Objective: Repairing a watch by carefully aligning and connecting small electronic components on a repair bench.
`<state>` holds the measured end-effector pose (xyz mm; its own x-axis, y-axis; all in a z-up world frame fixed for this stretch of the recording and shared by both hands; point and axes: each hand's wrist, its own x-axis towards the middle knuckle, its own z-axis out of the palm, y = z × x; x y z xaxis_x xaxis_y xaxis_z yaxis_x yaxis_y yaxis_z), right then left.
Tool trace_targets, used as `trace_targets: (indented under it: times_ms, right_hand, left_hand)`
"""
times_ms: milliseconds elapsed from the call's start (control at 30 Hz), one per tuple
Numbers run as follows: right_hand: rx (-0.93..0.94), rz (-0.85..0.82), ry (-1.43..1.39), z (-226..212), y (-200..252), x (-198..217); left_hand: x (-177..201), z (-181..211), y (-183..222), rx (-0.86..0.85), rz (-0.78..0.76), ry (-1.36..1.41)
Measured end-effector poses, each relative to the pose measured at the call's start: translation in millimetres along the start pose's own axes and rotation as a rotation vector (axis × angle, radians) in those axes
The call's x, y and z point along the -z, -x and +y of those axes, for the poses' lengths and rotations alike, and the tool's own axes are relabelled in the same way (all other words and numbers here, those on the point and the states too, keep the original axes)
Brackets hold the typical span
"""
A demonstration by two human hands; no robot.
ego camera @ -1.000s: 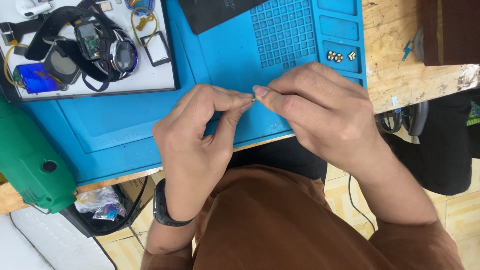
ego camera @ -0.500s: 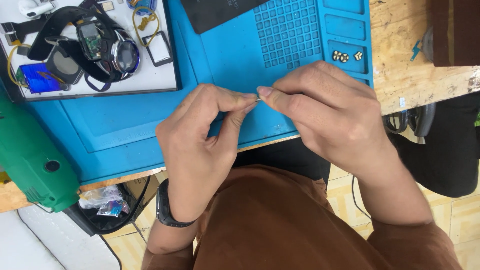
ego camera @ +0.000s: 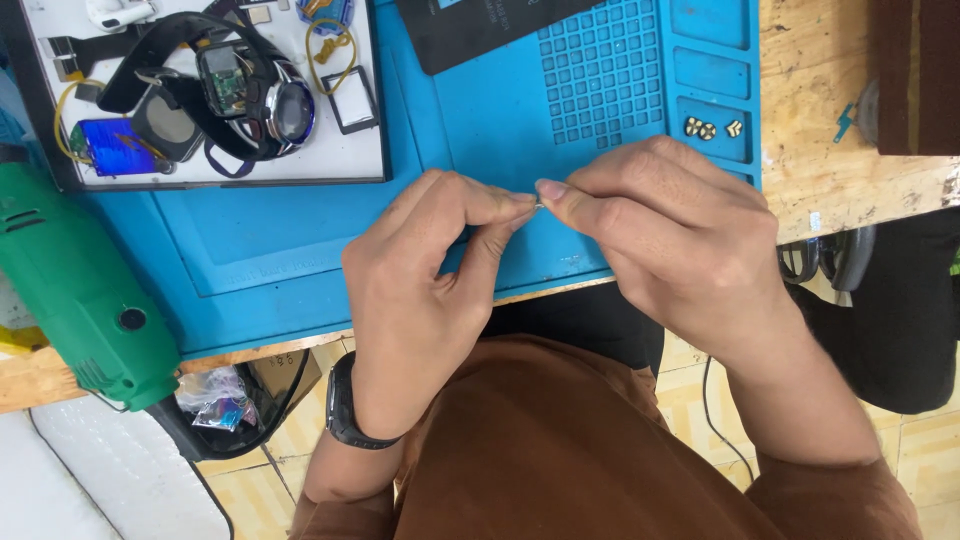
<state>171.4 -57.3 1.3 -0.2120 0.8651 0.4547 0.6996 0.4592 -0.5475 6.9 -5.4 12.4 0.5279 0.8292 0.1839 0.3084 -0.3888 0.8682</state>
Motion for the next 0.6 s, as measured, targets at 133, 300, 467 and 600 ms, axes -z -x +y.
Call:
trace_targets:
  times_ms: [133,300,467,600]
  right_hand:
    - [0.003,0.001,0.015,-0.7,-1.0,0.4]
    - [0.006,-0.001,0.029,-1.7,-2.2,-0.1]
    - [0.013,0.022,0.038,-1.9,-1.6,-1.2]
    - [0.012,0.020,0.040,-0.9,-0.7,-0.6]
  left_hand:
    - [0.9,-0.9,-0.3,-0.007,-0.001,0.024]
    - [1.8,-1.9,0.4,-0.011,-0.001,0.027]
    - [2.6,-1.5,0.4,-0.010,-0.009,0.035]
    - [1.9,-1.7,0.3,-0.006,-0.008,0.031]
